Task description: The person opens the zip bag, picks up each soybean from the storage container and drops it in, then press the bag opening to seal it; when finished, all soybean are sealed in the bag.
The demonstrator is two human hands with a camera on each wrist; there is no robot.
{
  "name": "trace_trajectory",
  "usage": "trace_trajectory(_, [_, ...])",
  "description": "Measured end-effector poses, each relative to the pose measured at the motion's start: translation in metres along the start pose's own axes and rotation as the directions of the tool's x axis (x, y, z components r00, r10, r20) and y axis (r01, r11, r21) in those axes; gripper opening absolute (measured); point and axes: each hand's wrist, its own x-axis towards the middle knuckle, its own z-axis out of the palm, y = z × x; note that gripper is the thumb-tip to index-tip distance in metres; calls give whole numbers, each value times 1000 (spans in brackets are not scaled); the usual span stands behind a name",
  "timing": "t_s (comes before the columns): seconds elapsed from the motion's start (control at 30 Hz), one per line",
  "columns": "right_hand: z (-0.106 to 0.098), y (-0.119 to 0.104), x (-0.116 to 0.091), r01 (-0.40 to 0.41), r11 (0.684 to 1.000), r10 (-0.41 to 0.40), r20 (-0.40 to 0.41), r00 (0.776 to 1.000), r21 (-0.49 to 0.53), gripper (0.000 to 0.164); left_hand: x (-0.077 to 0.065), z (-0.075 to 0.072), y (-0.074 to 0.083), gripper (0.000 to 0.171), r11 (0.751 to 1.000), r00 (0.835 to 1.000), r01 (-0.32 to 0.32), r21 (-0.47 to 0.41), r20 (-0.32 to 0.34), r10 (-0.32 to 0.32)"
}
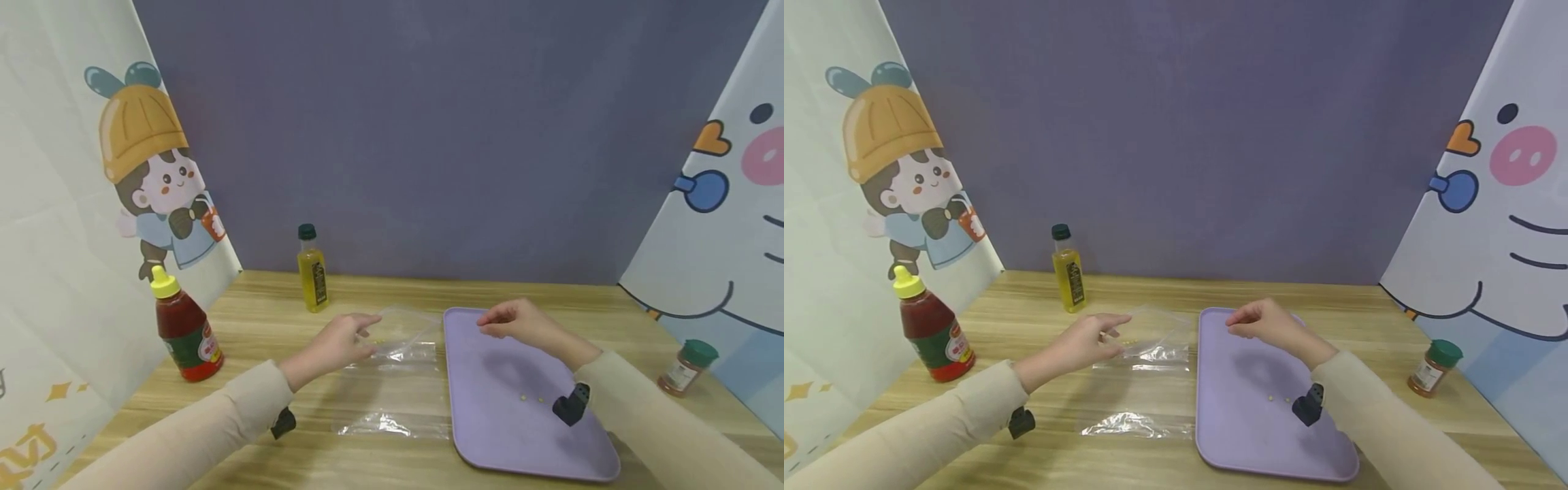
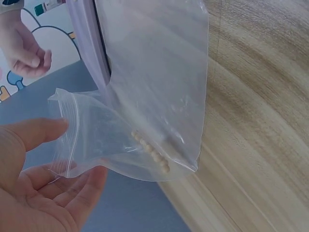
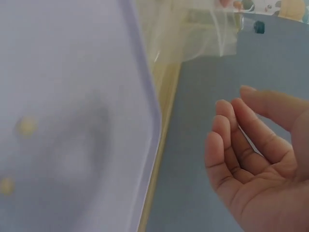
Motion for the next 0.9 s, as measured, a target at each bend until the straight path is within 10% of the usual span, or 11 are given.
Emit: trace_trajectory(0.9, [-9, 67, -71, -87, 991, 101, 140, 985, -98, 25, -3, 2, -4, 58, 1000, 1000, -10, 9, 15, 10])
